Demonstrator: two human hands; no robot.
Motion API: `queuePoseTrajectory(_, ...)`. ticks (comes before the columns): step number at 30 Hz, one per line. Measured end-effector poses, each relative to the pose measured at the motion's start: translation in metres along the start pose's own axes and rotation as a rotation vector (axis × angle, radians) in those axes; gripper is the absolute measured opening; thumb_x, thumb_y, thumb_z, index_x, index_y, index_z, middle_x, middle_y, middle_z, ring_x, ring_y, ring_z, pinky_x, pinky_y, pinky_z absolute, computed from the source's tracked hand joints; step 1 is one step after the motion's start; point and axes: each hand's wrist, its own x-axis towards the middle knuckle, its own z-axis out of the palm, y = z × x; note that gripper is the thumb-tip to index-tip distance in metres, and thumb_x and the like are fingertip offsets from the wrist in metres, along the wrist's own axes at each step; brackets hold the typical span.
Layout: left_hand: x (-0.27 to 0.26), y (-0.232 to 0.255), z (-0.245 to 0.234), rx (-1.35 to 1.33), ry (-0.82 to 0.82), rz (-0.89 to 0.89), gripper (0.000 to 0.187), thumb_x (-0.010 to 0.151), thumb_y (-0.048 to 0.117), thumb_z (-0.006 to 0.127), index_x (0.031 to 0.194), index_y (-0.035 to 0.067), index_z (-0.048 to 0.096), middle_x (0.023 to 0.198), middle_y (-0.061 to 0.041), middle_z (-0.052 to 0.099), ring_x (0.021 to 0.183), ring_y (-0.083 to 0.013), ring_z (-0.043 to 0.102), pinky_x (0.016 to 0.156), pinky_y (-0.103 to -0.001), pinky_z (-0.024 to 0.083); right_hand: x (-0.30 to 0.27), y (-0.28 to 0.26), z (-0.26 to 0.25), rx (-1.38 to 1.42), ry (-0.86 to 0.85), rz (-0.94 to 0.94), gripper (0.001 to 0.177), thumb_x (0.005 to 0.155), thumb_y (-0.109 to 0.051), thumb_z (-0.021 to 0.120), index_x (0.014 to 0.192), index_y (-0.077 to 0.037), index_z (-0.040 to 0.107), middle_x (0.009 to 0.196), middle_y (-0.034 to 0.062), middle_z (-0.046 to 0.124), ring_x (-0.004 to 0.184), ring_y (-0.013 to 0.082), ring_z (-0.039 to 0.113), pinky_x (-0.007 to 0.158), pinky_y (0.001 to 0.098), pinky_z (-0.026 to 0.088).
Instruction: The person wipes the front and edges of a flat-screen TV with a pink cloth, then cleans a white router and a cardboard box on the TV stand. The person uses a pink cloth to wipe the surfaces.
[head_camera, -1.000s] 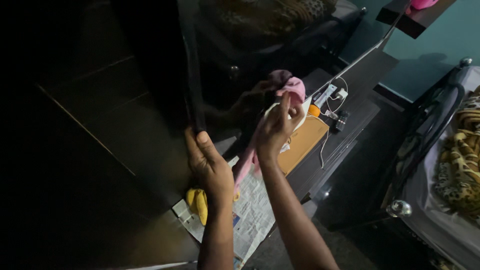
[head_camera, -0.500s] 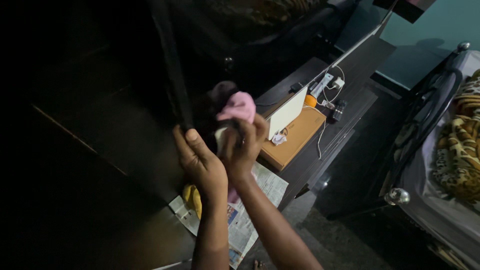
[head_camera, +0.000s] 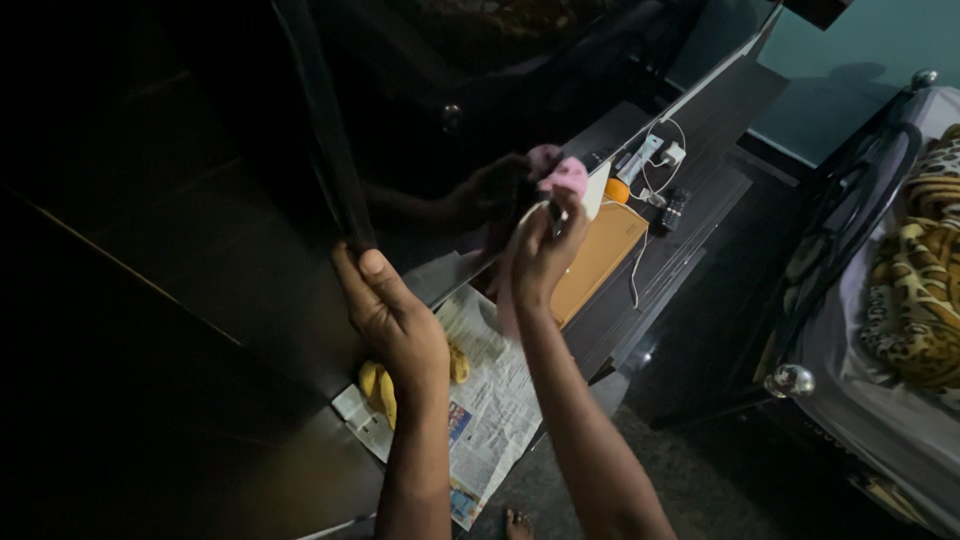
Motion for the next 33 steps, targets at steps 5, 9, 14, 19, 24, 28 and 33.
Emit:
queuePoseTrajectory(5,0.0,-0.001,0.001,-0.013,0.003,-0.034,0.054,0.115,0.046,0.032,0.131,0.0,0.053,0.086,-0.007,0.059,0.075,-0.0164,0.056,0.069,-0.029,0.044,-0.062,0.008,0.0,-0.031,-0.042,-0.056,0.032,0.099,0.001,0.059,0.131,-0.003,0.051,0.123,0.0137,0.053,0.114,0.024,0.054,0.1,0.0358,0.049)
queuePoseTrajectory(9,0.001,-0.003,-0.002,-0.022,-0.014,0.072,0.051,0.121,0.046,0.031,0.134,0.001,0.051,0.098,-0.007,0.06,0.085,-0.0157,0.058,0.076,-0.028,0.048,-0.127,-0.021,-0.005,-0.001,-0.153,-0.025,0.035,0.096,0.002,0.06,0.13,-0.005,0.054,0.118,0.01,0.057,0.108,0.0225,0.058,0.093,0.0336,0.05)
queuePoseTrajectory(14,-0.003,-0.005,-0.007,-0.016,-0.071,-0.046,0.046,0.118,0.045,0.03,0.125,0.006,0.053,0.085,-0.003,0.054,0.075,-0.012,0.056,0.076,-0.027,0.048,-0.181,-0.028,-0.01,0.118,-0.407,0.229,0.028,0.099,0.004,0.063,0.126,-0.005,0.06,0.129,0.0124,0.052,0.12,0.0263,0.051,0.107,0.0372,0.043)
queuePoseTrajectory(19,0.002,-0.008,-0.004,-0.037,-0.052,-0.004,0.048,0.117,0.046,0.031,0.129,0.006,0.053,0.087,-0.003,0.056,0.076,-0.0127,0.055,0.072,-0.027,0.045,-0.152,-0.03,-0.01,-0.022,-0.33,-0.052,0.042,0.082,0.001,0.072,0.121,-0.004,0.056,0.125,0.0118,0.045,0.117,0.0257,0.049,0.096,0.0374,0.048)
queuePoseTrajectory(24,0.001,-0.002,-0.003,-0.02,-0.031,-0.02,0.052,0.115,0.046,0.031,0.133,0.003,0.053,0.087,-0.005,0.057,0.075,-0.0132,0.055,0.069,-0.026,0.044,-0.087,-0.003,-0.006,-0.197,-0.168,-0.202,0.033,0.091,0.007,0.063,0.122,-0.004,0.057,0.121,0.0109,0.058,0.12,0.0283,0.054,0.104,0.0406,0.047)
queuePoseTrajectory(28,0.0,-0.006,-0.002,-0.033,-0.014,0.052,0.05,0.119,0.045,0.031,0.134,0.002,0.053,0.093,-0.005,0.059,0.082,-0.0155,0.058,0.075,-0.028,0.047,-0.041,0.021,-0.005,-0.064,-0.092,-0.115,0.033,0.093,0.005,0.056,0.126,0.0,0.051,0.121,0.0156,0.049,0.117,0.0284,0.053,0.105,0.0413,0.048)
queuePoseTrajectory(33,-0.002,-0.003,-0.001,0.0,-0.007,-0.054,0.048,0.117,0.044,0.033,0.129,0.002,0.054,0.086,-0.008,0.058,0.078,-0.0183,0.058,0.073,-0.032,0.047,0.009,0.023,-0.006,-0.138,-0.043,-0.056,0.031,0.096,0.003,0.059,0.126,0.001,0.054,0.125,0.0165,0.055,0.122,0.028,0.057,0.109,0.0408,0.047)
